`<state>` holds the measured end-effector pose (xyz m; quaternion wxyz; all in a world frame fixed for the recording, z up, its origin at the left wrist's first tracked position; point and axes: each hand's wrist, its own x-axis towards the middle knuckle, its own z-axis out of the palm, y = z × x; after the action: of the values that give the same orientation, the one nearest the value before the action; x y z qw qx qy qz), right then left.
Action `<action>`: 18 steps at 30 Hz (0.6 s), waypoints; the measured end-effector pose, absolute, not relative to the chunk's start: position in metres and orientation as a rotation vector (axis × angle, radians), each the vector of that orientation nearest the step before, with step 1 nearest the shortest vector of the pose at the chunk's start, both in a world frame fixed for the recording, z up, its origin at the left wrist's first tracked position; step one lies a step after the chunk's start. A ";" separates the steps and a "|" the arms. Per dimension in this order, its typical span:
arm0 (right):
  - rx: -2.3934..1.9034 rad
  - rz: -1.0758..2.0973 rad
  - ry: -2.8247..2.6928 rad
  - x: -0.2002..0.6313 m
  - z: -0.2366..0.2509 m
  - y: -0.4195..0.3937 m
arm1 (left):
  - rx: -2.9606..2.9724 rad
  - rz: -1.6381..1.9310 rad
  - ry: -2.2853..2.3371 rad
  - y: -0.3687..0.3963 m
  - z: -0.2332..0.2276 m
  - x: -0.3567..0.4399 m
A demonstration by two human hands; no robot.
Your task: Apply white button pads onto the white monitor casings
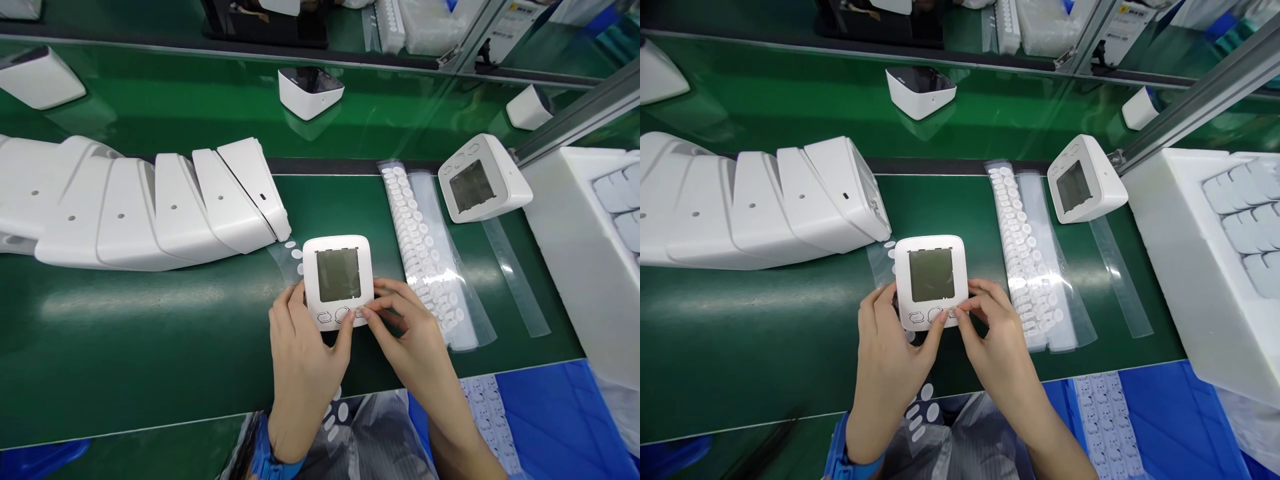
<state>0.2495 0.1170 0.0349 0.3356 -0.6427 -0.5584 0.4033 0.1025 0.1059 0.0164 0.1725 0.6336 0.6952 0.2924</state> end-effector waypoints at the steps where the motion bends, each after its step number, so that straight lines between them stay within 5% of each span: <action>1: -1.675 1.053 -1.457 0.250 0.035 0.117 | 1.801 0.831 1.972 0.106 0.016 0.102; 18: -1.649 1.025 -1.480 0.251 0.030 0.114 | 1.784 0.828 1.966 0.107 0.016 0.103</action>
<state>0.2507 0.1143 0.0305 0.3432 -0.6344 -0.5695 0.3943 0.1027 0.1068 0.0161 0.1795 0.6311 0.6955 0.2929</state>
